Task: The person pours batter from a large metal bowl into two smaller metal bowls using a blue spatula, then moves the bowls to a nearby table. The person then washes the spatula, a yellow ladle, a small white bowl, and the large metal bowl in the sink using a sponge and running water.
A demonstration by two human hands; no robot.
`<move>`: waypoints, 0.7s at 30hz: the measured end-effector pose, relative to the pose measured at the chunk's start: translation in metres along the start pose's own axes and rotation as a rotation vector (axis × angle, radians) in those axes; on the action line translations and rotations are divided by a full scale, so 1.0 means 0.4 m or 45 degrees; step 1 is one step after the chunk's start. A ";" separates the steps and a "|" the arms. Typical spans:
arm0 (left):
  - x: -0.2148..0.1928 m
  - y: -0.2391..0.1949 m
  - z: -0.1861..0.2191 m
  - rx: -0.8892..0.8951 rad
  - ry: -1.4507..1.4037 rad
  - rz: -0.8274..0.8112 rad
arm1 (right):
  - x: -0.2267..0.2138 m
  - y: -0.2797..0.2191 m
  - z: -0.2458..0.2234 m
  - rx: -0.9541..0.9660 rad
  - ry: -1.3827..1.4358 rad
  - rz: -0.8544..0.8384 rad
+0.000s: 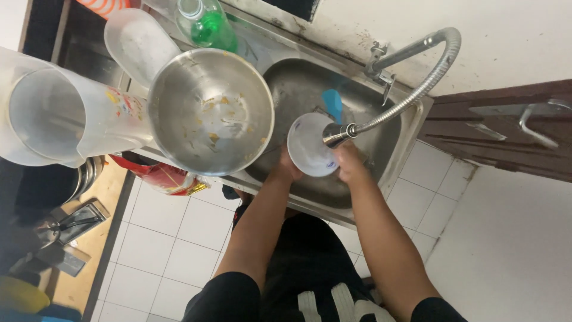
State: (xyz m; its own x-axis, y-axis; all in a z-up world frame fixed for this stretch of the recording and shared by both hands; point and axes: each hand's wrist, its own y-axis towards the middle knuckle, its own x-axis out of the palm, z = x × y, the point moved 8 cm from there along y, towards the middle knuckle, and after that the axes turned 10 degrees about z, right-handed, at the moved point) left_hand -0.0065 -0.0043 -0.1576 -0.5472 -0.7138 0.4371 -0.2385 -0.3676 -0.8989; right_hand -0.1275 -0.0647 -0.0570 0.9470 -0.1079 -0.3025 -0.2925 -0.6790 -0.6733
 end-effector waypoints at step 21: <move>-0.032 0.024 0.011 0.479 0.645 0.176 | -0.048 0.037 0.039 -0.516 0.108 0.196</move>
State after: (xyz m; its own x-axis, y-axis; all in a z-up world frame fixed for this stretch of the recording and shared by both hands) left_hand 0.0017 -0.0014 -0.1719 -0.8858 -0.4333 0.1664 0.1087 -0.5421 -0.8333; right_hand -0.1522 -0.0615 -0.0716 0.9091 -0.2778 -0.3105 -0.3711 -0.8787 -0.3004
